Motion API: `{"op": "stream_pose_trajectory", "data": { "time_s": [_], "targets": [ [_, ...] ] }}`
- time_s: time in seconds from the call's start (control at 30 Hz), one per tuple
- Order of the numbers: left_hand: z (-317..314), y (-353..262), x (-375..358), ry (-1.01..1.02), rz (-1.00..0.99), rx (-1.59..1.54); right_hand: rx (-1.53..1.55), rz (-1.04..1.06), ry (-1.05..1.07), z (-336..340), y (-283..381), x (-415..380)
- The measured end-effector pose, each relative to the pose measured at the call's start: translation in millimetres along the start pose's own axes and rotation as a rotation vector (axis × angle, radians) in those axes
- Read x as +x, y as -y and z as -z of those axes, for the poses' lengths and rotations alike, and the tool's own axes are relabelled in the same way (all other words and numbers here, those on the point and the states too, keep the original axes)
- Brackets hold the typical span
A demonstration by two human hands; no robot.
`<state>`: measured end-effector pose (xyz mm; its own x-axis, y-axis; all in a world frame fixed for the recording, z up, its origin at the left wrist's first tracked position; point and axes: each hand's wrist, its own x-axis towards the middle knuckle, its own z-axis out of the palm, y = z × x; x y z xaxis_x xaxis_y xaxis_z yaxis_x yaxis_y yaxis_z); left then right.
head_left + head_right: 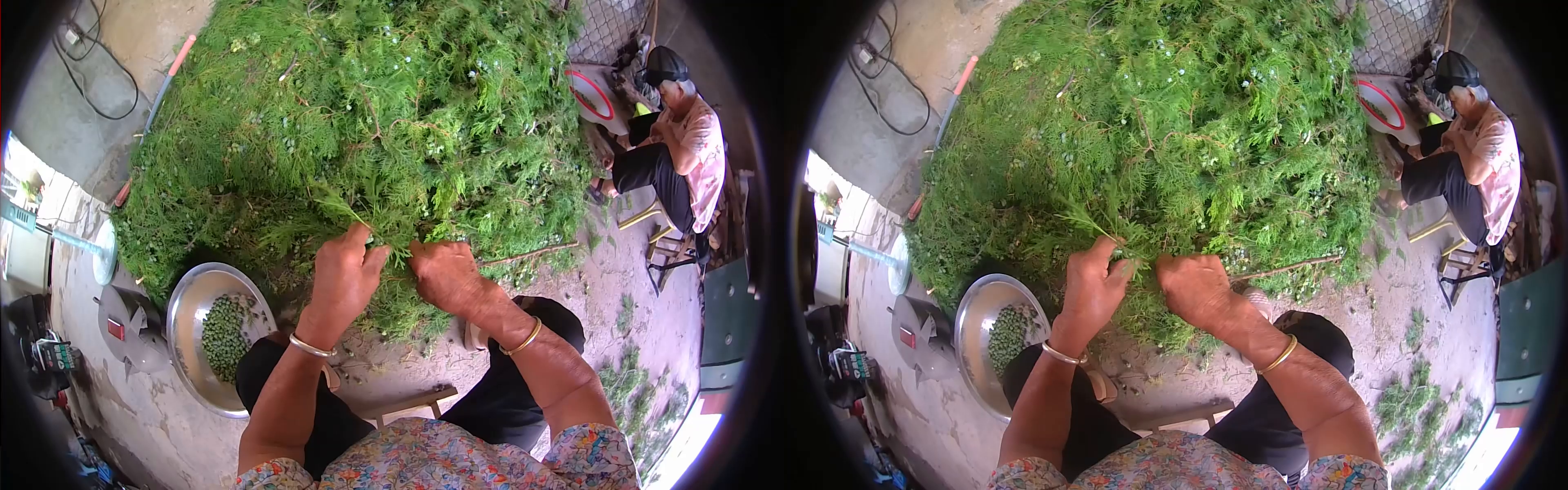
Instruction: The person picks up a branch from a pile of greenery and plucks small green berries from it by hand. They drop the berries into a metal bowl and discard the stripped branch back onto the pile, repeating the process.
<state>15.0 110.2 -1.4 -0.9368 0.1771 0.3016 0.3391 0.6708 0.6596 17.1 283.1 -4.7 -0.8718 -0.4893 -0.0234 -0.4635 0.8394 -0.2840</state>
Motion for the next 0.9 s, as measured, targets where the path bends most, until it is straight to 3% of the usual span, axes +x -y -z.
{"op": "stream_pose_trajectory", "data": {
  "time_s": [0.3, 0.47, 0.7, 0.77, 0.8, 0.87, 0.9],
  "targets": [
    [-4, 2, -1, -0.131, -0.048, 0.111, 0.017, 0.074, -0.121, 2, -3, 2],
    [-8, 10, 4, -0.150, 0.028, 0.192, -0.065, 0.133, -0.208, 7, 6, 7],
    [-2, 22, 6, -0.223, -0.052, 0.247, -0.146, 0.146, -0.188, 2, 10, 10],
    [6, 16, 6, -0.178, -0.020, -0.057, -0.067, 0.156, -0.224, 0, 4, 8],
    [9, 10, 5, -0.181, -0.017, -0.057, -0.068, 0.159, -0.222, 1, 2, 7],
    [12, -5, 1, -0.071, 0.523, -0.844, -0.124, 0.176, -0.275, 2, 2, 4],
    [12, -8, 1, -0.076, 0.525, -0.845, -0.125, 0.181, -0.272, 0, 0, 3]
  ]
}}
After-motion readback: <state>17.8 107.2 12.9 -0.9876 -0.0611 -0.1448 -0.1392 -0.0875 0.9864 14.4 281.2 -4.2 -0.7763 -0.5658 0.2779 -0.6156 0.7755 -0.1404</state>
